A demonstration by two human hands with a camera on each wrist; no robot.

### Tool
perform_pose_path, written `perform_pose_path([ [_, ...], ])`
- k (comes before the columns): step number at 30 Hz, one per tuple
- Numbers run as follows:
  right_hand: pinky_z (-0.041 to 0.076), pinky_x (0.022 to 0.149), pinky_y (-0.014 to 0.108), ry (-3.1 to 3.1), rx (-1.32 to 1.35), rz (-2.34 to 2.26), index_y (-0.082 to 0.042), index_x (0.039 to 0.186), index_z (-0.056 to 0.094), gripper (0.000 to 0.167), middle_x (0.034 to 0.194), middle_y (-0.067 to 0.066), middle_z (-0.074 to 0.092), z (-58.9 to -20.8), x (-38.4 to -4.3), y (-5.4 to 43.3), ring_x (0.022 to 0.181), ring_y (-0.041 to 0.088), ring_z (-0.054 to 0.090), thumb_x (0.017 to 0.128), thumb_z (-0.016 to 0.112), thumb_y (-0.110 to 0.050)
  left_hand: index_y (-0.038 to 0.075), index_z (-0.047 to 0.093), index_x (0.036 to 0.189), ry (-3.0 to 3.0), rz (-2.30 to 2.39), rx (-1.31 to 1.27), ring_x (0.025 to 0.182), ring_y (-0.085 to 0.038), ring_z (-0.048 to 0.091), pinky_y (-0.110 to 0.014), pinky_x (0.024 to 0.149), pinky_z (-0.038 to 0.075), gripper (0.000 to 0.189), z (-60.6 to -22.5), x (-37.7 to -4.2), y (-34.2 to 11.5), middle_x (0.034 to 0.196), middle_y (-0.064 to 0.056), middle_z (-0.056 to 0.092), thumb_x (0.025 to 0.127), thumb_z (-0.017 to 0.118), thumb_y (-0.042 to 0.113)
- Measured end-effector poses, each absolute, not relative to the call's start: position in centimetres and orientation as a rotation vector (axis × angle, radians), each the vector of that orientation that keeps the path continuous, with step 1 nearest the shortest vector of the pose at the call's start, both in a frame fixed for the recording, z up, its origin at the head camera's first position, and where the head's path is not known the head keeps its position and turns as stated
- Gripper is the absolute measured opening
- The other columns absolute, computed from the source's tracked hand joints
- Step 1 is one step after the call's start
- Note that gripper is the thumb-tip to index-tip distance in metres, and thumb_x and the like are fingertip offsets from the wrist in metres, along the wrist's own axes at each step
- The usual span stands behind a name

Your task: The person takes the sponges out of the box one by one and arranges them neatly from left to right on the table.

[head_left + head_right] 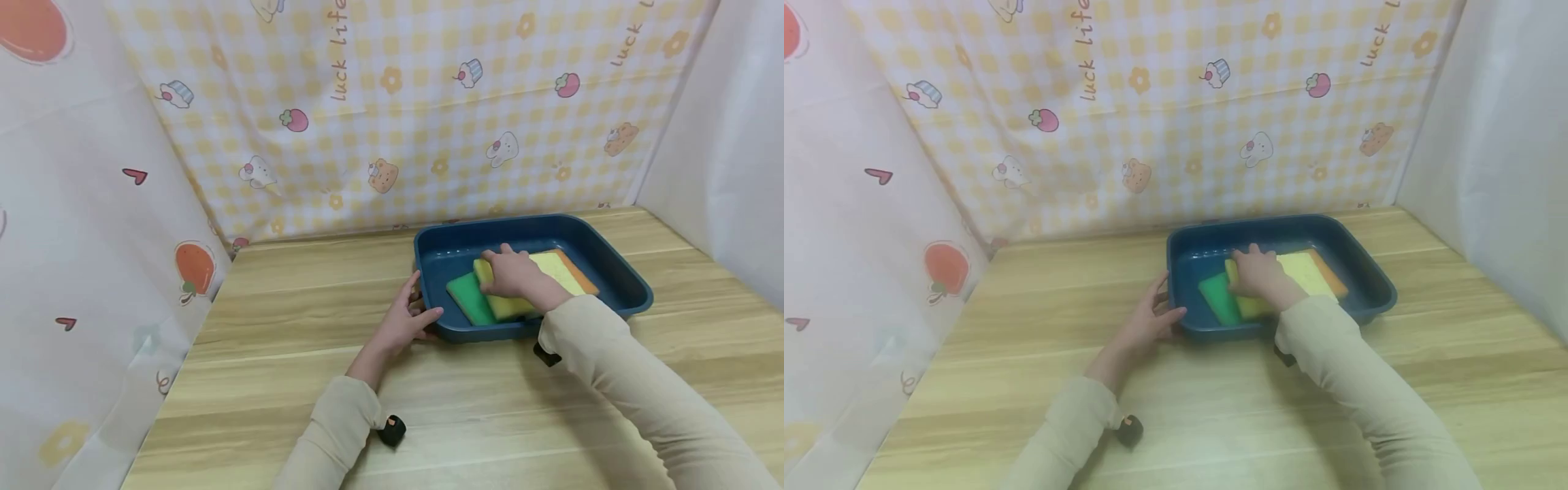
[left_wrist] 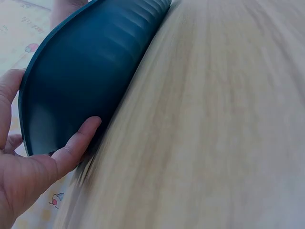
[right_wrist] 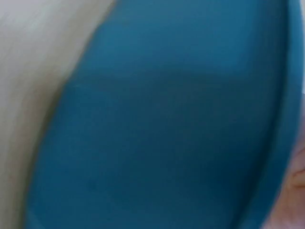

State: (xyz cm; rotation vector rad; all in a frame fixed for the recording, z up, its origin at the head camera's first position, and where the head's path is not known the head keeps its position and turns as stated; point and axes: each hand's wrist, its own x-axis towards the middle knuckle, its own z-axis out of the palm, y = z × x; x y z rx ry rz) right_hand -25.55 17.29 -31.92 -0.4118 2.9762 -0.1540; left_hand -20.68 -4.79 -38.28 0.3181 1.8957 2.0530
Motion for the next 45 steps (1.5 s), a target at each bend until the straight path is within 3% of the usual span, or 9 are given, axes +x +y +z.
perform_pose_path([
  [20,0.048,0.062,0.050,3.101,-0.334,-0.098,0.000,0.130,0.043,0.068,0.113,0.029,0.044,-28.0,-22.2,14.3,0.081,0.043,0.048,0.080,0.060,-0.043,0.020,0.004,0.146,1.847,2.043,0.291,0.122,-0.040,0.036,-0.054,0.077,0.047,0.082,-36.4,-19.6,-4.7,0.143,-0.024,0.017,0.086,0.059,0.008],
  [33,0.046,0.049,0.038,3.079,-0.372,-0.105,-0.002,0.129,0.045,0.069,0.114,0.030,0.045,-27.3,-19.5,13.6,0.068,0.034,0.051,0.078,0.060,-0.046,0.021,0.005,0.146,1.839,2.062,0.260,0.124,-0.040,0.034,-0.055,0.078,0.046,0.082,-36.4,-19.5,-4.5,0.143,-0.023,0.018,0.086,0.058,0.005],
  [41,0.042,0.043,0.031,3.054,-0.430,-0.113,-0.002,0.129,0.043,0.071,0.114,0.033,0.043,-27.7,-17.7,13.3,0.050,0.025,0.048,0.076,0.061,-0.046,0.022,0.004,0.146,1.831,2.064,0.262,0.125,-0.041,0.032,-0.056,0.078,0.046,0.081,-36.5,-19.5,-4.5,0.144,-0.023,0.015,0.086,0.058,0.005],
  [45,0.040,0.041,0.030,3.042,-0.426,-0.123,-0.003,0.131,0.042,0.073,0.114,0.033,0.043,-28.0,-16.8,13.2,0.050,0.024,0.047,0.076,0.061,-0.047,0.021,0.004,0.146,1.840,2.063,0.268,0.124,-0.042,0.033,-0.055,0.077,0.046,0.081,-36.5,-19.5,-4.5,0.144,-0.024,0.015,0.087,0.058,0.006],
])
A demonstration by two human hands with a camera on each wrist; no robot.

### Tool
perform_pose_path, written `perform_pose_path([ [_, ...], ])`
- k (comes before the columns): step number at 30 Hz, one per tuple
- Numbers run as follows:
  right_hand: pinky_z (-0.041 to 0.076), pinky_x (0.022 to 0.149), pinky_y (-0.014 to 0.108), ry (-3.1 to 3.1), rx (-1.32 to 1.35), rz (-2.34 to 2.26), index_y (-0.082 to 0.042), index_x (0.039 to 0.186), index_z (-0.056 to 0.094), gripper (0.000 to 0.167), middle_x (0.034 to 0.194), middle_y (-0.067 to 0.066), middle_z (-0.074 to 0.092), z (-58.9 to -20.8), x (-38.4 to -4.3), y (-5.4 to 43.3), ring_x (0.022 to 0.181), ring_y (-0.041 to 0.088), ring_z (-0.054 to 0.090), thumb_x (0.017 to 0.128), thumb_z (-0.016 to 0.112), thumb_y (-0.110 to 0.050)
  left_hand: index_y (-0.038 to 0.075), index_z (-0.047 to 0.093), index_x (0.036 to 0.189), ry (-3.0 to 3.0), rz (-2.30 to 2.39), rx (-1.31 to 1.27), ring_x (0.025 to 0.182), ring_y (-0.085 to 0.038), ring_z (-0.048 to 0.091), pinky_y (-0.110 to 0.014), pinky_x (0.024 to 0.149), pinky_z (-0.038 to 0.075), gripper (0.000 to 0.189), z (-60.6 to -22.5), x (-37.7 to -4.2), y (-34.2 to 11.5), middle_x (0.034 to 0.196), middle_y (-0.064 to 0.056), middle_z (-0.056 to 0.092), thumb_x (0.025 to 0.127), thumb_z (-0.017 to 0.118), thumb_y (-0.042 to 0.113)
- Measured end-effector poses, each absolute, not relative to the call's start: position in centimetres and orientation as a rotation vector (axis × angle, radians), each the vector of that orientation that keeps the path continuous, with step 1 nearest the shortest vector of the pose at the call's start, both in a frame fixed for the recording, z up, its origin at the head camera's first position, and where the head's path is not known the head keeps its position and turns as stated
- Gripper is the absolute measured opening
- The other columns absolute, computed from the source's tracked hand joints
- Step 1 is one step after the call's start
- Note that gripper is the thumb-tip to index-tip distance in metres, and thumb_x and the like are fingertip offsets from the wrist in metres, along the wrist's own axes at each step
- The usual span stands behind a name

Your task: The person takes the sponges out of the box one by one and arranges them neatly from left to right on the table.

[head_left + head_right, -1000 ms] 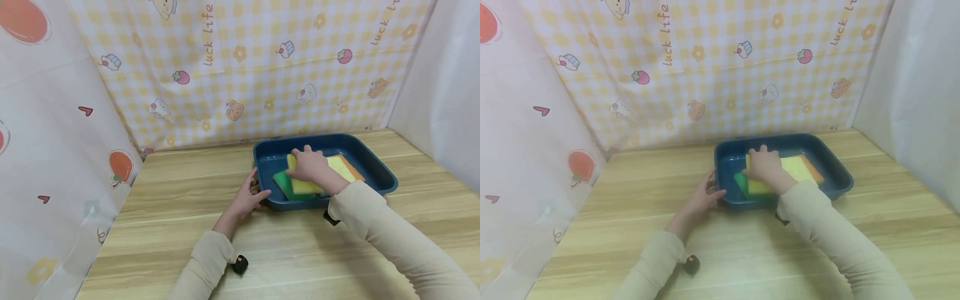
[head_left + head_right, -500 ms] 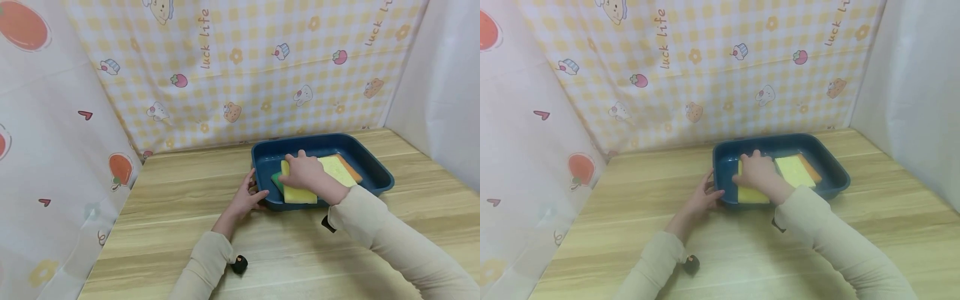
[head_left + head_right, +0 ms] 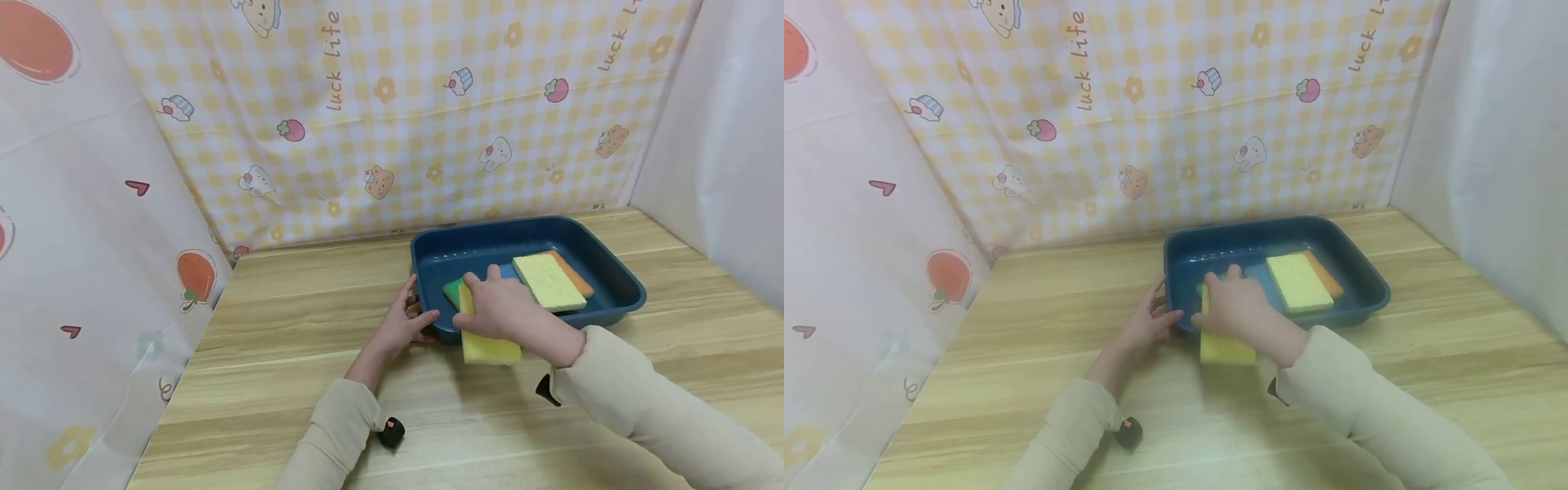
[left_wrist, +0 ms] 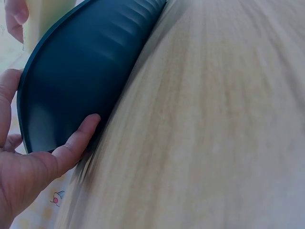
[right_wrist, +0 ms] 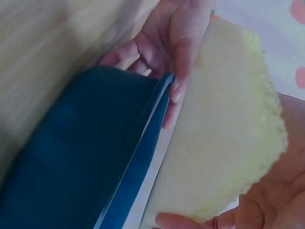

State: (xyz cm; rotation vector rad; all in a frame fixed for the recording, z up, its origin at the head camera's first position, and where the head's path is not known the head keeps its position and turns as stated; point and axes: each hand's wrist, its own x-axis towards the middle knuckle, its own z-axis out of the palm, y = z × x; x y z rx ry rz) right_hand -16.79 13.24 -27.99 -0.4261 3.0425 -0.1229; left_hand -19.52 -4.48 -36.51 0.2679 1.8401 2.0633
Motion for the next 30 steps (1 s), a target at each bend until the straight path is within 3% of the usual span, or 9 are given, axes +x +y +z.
perform_pose_path([
  [10,0.039,0.041,0.031,3.011,-0.430,-0.160,-0.006,0.128,0.044,0.068,0.118,0.033,0.040,-28.3,-14.6,12.9,0.054,0.027,0.047,0.075,0.062,-0.046,0.021,0.003,0.146,1.827,2.072,0.274,0.124,-0.041,0.033,-0.058,0.079,0.044,0.082,-36.6,-19.6,-4.4,0.144,-0.024,0.015,0.086,0.057,0.005],
  [22,0.037,0.037,0.028,3.033,-0.552,-0.196,-0.005,0.120,0.047,0.063,0.101,0.027,0.045,-29.5,-12.1,13.0,0.046,0.023,0.043,0.072,0.063,-0.042,0.022,0.004,0.146,1.833,2.071,0.259,0.124,-0.041,0.034,-0.055,0.078,0.046,0.081,-36.9,-19.7,-4.4,0.144,-0.022,0.015,0.087,0.057,0.006],
  [30,0.042,0.043,0.033,3.008,-0.613,-0.181,-0.005,0.121,0.049,0.062,0.100,0.024,0.047,-30.5,-10.7,12.8,0.053,0.026,0.044,0.074,0.062,-0.044,0.022,0.004,0.146,1.839,2.069,0.266,0.124,-0.041,0.033,-0.056,0.079,0.045,0.081,-36.9,-19.8,-4.3,0.144,-0.023,0.015,0.087,0.057,0.006],
])
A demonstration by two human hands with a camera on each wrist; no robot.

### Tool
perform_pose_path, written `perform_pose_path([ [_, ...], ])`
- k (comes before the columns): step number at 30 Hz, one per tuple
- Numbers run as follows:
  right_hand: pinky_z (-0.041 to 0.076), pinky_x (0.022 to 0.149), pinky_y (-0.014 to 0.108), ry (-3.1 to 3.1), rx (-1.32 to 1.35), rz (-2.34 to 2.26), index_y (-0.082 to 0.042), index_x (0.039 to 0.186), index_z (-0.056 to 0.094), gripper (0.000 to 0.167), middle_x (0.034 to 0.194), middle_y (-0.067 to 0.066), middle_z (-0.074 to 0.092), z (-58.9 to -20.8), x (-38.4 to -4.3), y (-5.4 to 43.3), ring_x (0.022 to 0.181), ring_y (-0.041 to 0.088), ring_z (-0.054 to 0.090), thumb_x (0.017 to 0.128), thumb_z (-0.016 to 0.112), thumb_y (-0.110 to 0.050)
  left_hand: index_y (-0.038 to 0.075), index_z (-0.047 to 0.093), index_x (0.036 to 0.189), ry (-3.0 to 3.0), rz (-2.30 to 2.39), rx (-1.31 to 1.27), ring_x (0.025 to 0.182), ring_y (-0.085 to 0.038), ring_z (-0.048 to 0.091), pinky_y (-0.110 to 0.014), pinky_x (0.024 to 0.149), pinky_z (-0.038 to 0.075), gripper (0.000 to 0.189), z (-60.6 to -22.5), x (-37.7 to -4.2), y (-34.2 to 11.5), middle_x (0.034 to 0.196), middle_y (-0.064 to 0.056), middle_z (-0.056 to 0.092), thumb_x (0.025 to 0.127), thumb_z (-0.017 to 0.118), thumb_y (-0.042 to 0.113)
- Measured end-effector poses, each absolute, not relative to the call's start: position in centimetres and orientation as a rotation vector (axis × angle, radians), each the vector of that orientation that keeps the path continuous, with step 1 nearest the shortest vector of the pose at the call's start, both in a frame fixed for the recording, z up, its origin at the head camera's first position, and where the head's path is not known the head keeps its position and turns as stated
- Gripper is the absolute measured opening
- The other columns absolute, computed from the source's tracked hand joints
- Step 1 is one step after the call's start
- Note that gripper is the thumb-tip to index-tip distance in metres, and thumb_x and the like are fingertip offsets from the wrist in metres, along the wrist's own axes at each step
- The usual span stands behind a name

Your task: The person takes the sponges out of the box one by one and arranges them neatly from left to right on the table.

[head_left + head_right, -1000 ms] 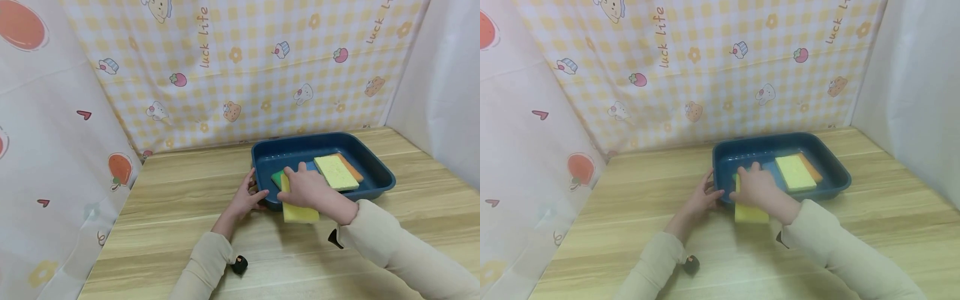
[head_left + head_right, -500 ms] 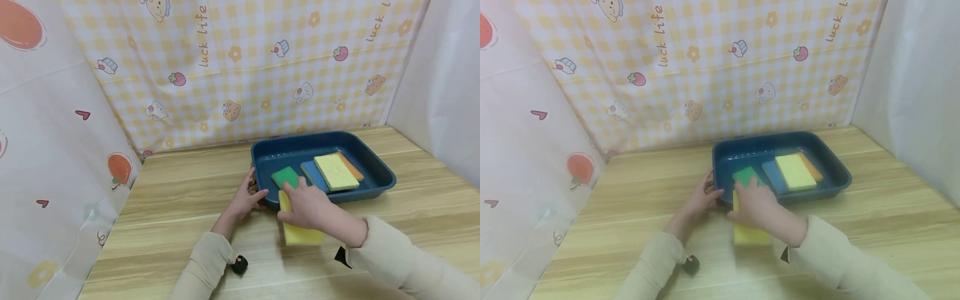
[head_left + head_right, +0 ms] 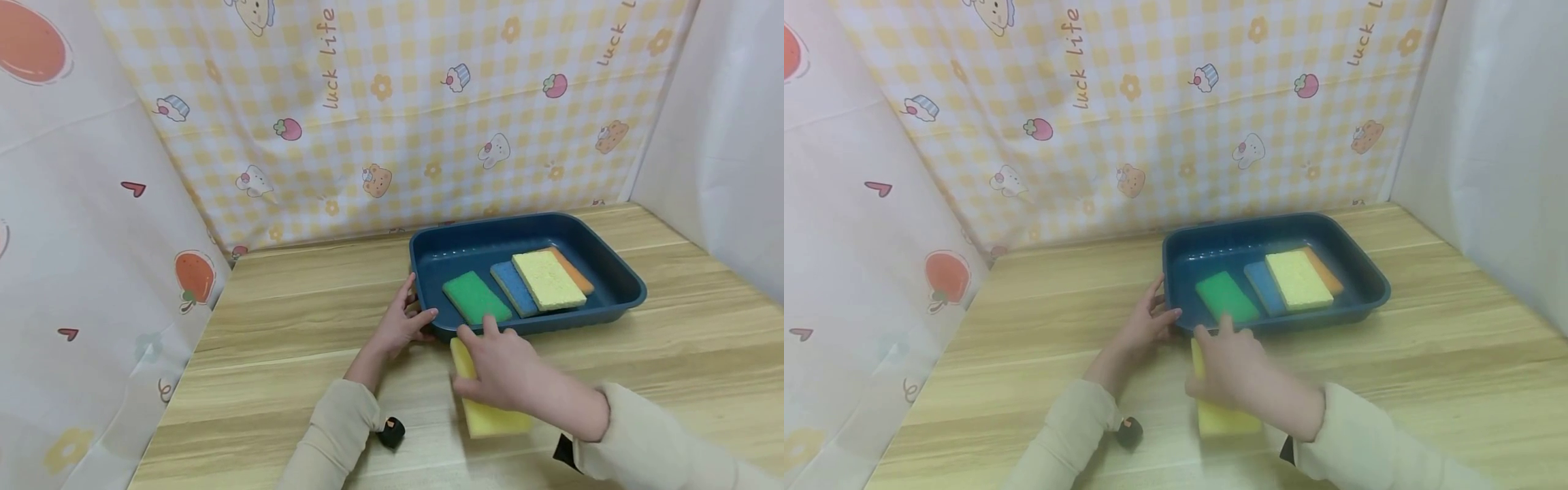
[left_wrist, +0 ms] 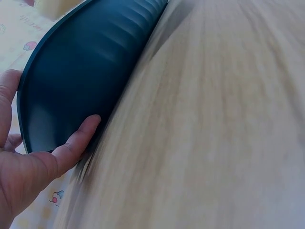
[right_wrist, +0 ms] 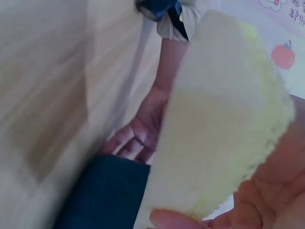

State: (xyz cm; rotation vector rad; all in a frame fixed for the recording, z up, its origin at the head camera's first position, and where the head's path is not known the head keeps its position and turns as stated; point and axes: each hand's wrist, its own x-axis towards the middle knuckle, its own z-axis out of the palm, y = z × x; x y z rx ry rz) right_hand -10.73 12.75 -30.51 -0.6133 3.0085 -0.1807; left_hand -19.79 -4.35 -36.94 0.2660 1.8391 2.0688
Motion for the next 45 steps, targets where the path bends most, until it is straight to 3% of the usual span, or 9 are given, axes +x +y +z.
perform_pose_path([
  [7,0.042,0.046,0.034,2.968,-0.593,-0.187,-0.009,0.117,0.051,0.058,0.096,0.018,0.047,-31.7,-10.2,12.3,0.056,0.026,0.044,0.070,0.062,-0.042,0.030,0.009,0.145,1.844,2.109,0.274,0.122,-0.039,0.036,-0.051,0.072,0.050,0.080,-39.1,-20.9,-4.1,0.144,-0.020,0.018,0.087,0.059,0.009],
  [17,0.043,0.048,0.036,2.893,-0.559,-0.240,-0.003,0.123,0.050,0.069,0.100,0.022,0.045,-34.0,-10.1,12.1,0.058,0.026,0.047,0.068,0.066,-0.043,0.030,0.010,0.145,1.824,2.122,0.265,0.122,-0.039,0.035,-0.052,0.073,0.050,0.080,-39.1,-20.9,-4.1,0.143,-0.020,0.017,0.086,0.059,0.007],
  [29,0.048,0.056,0.041,2.955,-0.578,-0.207,-0.004,0.118,0.051,0.067,0.098,0.023,0.047,-35.4,-10.3,12.6,0.063,0.031,0.050,0.066,0.068,-0.042,0.030,0.011,0.145,1.790,2.130,0.262,0.123,-0.039,0.035,-0.053,0.073,0.049,0.079,-39.1,-21.1,-3.9,0.144,-0.019,0.016,0.086,0.060,0.007],
  [45,0.049,0.054,0.040,2.973,-0.607,-0.214,-0.005,0.120,0.052,0.072,0.101,0.023,0.048,-36.2,-10.4,12.7,0.064,0.032,0.053,0.068,0.067,-0.052,0.030,0.012,0.145,1.814,2.119,0.251,0.124,-0.040,0.032,-0.053,0.075,0.049,0.079,-39.4,-20.9,-4.2,0.144,-0.019,0.017,0.086,0.060,0.008],
])
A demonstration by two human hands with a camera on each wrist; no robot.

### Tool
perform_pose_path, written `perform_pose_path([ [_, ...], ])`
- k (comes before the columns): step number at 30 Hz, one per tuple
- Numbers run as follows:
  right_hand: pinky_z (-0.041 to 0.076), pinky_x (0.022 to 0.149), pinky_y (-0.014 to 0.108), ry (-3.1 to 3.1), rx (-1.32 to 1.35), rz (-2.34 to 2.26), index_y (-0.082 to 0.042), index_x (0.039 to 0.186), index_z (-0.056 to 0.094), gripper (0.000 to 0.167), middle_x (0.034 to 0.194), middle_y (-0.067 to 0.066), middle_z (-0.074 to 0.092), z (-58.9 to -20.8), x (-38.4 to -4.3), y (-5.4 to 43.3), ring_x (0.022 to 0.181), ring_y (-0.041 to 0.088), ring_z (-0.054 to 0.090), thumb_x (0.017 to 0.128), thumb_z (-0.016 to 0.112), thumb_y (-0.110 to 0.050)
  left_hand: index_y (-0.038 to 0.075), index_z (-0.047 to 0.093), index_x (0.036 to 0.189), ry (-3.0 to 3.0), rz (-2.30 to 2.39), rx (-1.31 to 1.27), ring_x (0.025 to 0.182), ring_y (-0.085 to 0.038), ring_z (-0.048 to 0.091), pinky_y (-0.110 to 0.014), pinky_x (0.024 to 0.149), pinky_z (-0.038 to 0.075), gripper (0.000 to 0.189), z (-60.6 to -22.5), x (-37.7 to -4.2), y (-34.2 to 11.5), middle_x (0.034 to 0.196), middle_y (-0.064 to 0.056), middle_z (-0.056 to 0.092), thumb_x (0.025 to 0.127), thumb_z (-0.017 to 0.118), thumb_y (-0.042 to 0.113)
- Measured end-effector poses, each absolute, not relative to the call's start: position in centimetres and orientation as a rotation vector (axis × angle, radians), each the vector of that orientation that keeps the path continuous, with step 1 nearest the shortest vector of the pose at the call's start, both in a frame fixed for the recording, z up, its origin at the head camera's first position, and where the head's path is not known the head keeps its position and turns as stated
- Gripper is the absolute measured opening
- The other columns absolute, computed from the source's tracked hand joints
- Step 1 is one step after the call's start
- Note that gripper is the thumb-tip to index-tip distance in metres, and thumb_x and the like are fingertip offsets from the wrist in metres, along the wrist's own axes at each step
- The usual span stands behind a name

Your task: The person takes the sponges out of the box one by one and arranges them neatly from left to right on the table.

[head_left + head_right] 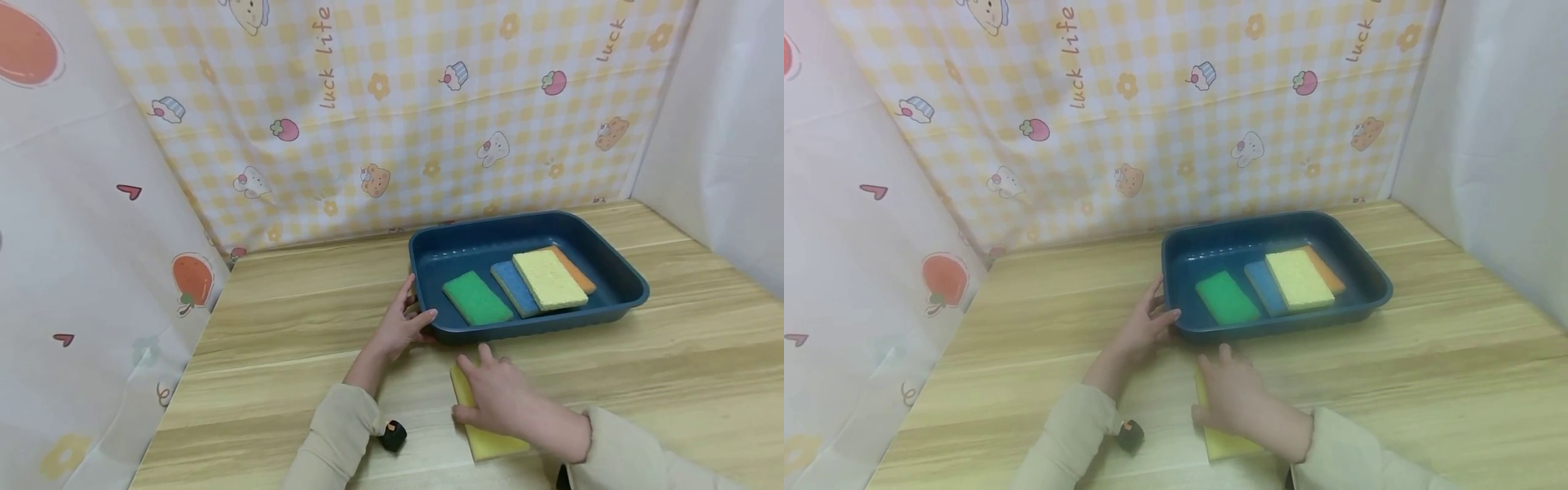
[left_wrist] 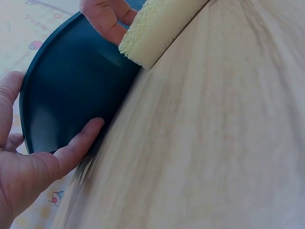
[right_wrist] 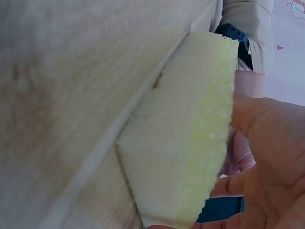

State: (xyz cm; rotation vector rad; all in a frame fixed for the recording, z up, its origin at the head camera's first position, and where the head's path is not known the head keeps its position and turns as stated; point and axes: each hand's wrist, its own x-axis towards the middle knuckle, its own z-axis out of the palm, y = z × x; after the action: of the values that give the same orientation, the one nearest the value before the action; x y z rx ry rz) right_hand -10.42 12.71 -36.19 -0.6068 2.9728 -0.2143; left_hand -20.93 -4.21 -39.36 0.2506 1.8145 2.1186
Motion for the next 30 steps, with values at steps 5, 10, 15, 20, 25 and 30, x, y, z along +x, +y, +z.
perform_pose_path([
  [5,0.051,0.057,0.044,2.984,-0.637,-0.227,-0.004,0.121,0.053,0.076,0.104,0.024,0.049,-36.1,-10.3,12.9,0.066,0.035,0.055,0.069,0.066,-0.058,0.030,0.011,0.145,1.812,2.117,0.256,0.125,-0.040,0.032,-0.053,0.075,0.048,0.079,-39.3,-20.9,-4.2,0.144,-0.019,0.016,0.086,0.059,0.008],
  [10,0.049,0.049,0.038,3.014,-0.642,-0.221,-0.004,0.115,0.057,0.069,0.097,0.019,0.048,-35.2,-10.0,12.9,0.060,0.028,0.052,0.070,0.066,-0.056,0.030,0.011,0.145,1.813,2.113,0.256,0.124,-0.040,0.032,-0.053,0.075,0.049,0.078,-39.3,-20.9,-4.2,0.144,-0.019,0.016,0.087,0.059,0.008],
  [15,0.048,0.050,0.035,3.020,-0.668,-0.224,-0.004,0.107,0.063,0.060,0.092,0.016,0.050,-33.4,-10.1,13.2,0.059,0.024,0.050,0.071,0.068,-0.052,0.030,0.011,0.145,1.811,2.114,0.255,0.124,-0.040,0.032,-0.052,0.075,0.049,0.079,-39.2,-20.8,-4.2,0.144,-0.020,0.016,0.087,0.059,0.007],
  [20,0.046,0.047,0.032,3.050,-0.697,-0.212,-0.007,0.100,0.066,0.051,0.086,0.011,0.052,-31.4,-10.6,13.9,0.060,0.021,0.048,0.072,0.068,-0.049,0.030,0.010,0.145,1.815,2.120,0.251,0.124,-0.040,0.033,-0.052,0.074,0.049,0.080,-39.1,-20.7,-4.2,0.144,-0.020,0.016,0.086,0.059,0.007],
  [25,0.041,0.043,0.027,3.132,-0.751,-0.195,-0.008,0.095,0.066,0.045,0.078,0.006,0.050,-30.1,-11.1,14.5,0.054,0.017,0.042,0.071,0.070,-0.046,0.029,0.009,0.145,1.823,2.116,0.260,0.124,-0.041,0.033,-0.052,0.074,0.049,0.080,-38.9,-20.5,-4.2,0.144,-0.021,0.016,0.087,0.059,0.006],
  [30,0.049,0.052,0.037,3.179,-0.696,-0.173,-0.005,0.105,0.063,0.052,0.096,0.018,0.054,-29.3,-12.4,15.2,0.070,0.029,0.051,0.073,0.070,-0.045,0.029,0.009,0.145,1.827,2.105,0.262,0.125,-0.041,0.032,-0.052,0.075,0.049,0.079,-38.9,-20.5,-4.2,0.144,-0.021,0.016,0.087,0.059,0.008],
])
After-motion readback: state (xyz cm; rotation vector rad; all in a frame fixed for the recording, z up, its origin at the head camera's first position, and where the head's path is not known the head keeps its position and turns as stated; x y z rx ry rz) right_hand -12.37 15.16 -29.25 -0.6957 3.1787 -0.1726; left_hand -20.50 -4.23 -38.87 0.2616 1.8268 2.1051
